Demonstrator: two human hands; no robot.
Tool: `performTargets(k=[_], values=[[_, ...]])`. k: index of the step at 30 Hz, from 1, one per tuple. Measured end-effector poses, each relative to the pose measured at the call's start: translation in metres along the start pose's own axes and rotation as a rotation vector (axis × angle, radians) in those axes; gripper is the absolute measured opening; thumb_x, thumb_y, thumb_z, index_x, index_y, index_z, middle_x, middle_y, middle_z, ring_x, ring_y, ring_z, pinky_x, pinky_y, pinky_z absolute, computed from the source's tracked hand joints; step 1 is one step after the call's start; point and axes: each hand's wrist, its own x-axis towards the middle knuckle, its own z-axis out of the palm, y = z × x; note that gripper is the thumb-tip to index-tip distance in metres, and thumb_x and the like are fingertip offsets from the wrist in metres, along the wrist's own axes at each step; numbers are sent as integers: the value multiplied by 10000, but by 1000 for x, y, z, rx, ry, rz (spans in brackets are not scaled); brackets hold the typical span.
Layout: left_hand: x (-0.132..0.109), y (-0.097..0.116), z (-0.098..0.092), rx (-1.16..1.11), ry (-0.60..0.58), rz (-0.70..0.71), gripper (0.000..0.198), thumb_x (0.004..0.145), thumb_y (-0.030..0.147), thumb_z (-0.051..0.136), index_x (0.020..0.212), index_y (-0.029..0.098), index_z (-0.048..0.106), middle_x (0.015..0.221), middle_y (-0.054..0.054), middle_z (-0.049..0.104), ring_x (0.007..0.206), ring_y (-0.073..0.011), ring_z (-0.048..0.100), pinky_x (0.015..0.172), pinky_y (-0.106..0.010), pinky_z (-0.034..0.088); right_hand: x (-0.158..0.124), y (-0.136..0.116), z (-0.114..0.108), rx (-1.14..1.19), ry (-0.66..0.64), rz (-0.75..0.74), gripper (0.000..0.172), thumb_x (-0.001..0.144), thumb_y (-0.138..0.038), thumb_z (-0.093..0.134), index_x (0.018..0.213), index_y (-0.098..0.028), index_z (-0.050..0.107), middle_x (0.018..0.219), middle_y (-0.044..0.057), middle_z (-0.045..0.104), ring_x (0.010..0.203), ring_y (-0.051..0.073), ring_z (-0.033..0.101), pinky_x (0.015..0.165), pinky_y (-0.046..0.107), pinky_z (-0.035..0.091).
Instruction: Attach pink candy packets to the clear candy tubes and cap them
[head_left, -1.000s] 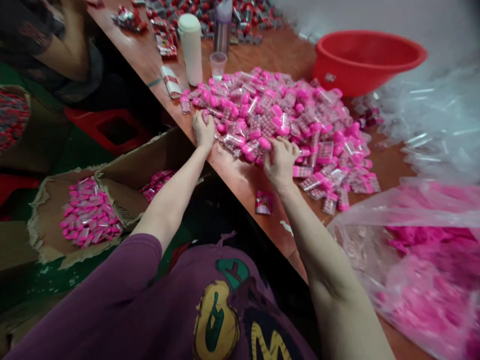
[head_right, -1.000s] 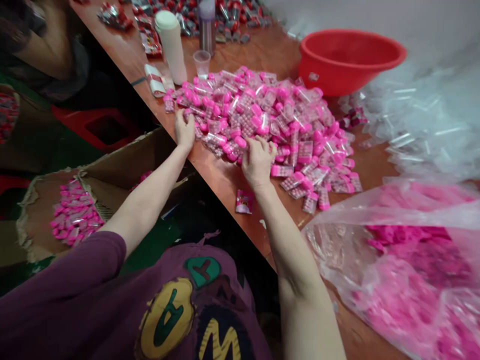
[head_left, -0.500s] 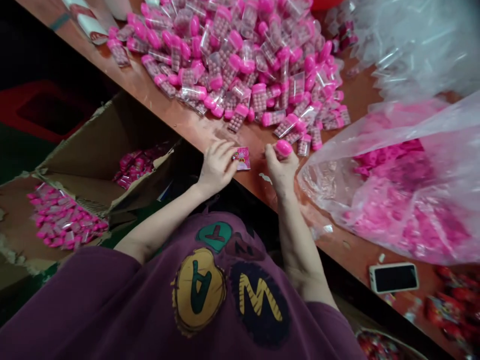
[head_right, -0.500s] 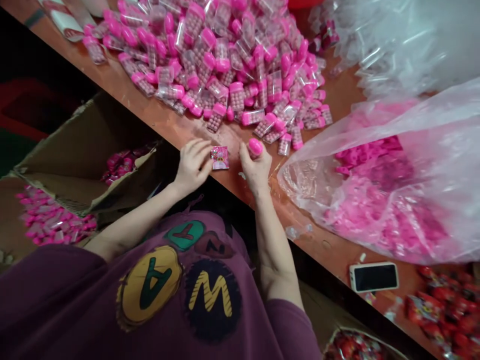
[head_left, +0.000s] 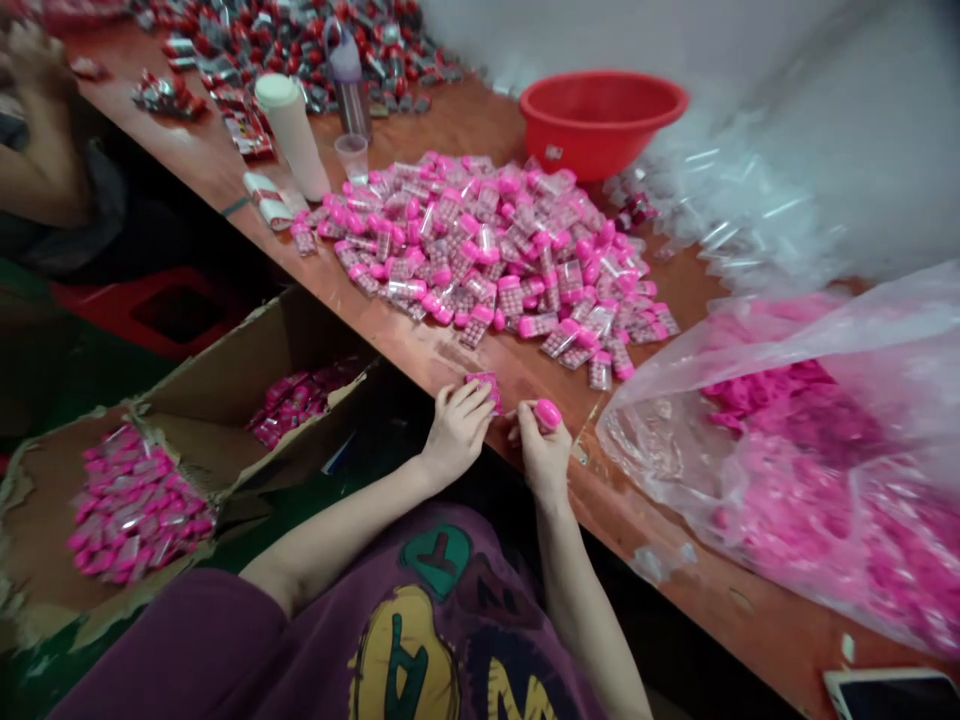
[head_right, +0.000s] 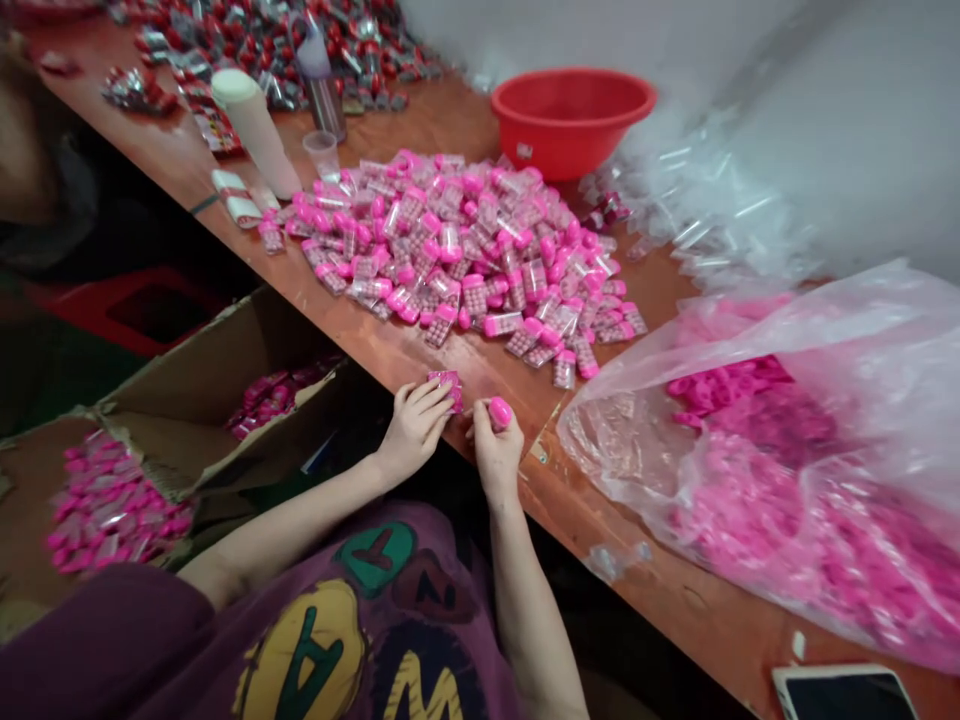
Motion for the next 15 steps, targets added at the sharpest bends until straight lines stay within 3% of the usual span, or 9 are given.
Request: performTargets(k=[3, 6, 8, 10, 12, 14, 15], values=[[5, 9, 0, 14, 72, 67, 300, 1055, 173, 521, 1235, 168, 761, 1481, -153, 692, 1424, -304, 620, 1176, -549, 450, 5, -3, 2, 158, -73, 79, 446, 812, -584, 823, 753, -194, 615, 562, -66, 562, 498, 79, 487, 514, 218, 418], [9, 11, 2, 54, 71, 203, 260, 1024, 173, 580, 1201, 184, 771, 1541, -177, 640, 1467, -355, 576, 1191, -597, 425, 14, -5, 4, 296, -88, 106, 455, 687, -504, 929, 849, -191, 641, 678, -57, 630, 583, 93, 574, 595, 231, 496], [9, 11, 0, 14, 30, 215, 289, 1002, 251, 654, 1268, 200, 754, 1603, -207, 570, 1504, -394, 528, 1191, -619, 416, 18, -7, 2, 334, -32, 109, 490, 640, -444, 951, 940, -199, 653, 752, -53, 661, 645, 108, 623, 663, 252, 543], [8, 11, -7, -128, 3, 93, 417, 963, 371, 727, 1345, 203, 720, 1628, -237, 530, 1510, -404, 511, 1182, -602, 432, 20, -9, -2, 312, 46, 82, 493, 648, -402, 936, 1010, -213, 659, 802, -51, 671, 694, 118, 642, 707, 264, 561], [11, 13, -17, -342, 29, -166, 467, 939, 423, 746, 1337, 181, 713, 1549, -240, 598, 1413, -359, 595, 1130, -521, 494, 21, -11, -7, 212, 89, -17, 450, 694, -386, 904, 1048, -226, 676, 876, -35, 680, 768, 130, 650, 745, 270, 565], [18, 14, -24, -582, -4, -418, 411, 924, 433, 745, 1232, 161, 755, 1291, -187, 741, 1144, -282, 717, 965, -404, 567, 21, -11, -12, 133, 37, -116, 408, 762, -391, 871, 1098, -253, 684, 953, -23, 676, 841, 137, 649, 794, 274, 564], [23, 14, -25, -700, -85, -519, 372, 901, 449, 765, 1135, 160, 786, 1121, -138, 784, 947, -228, 731, 872, -354, 569, 21, -10, -13, 108, -28, -141, 406, 788, -398, 863, 1127, -270, 681, 983, -19, 672, 871, 141, 647, 807, 273, 562]])
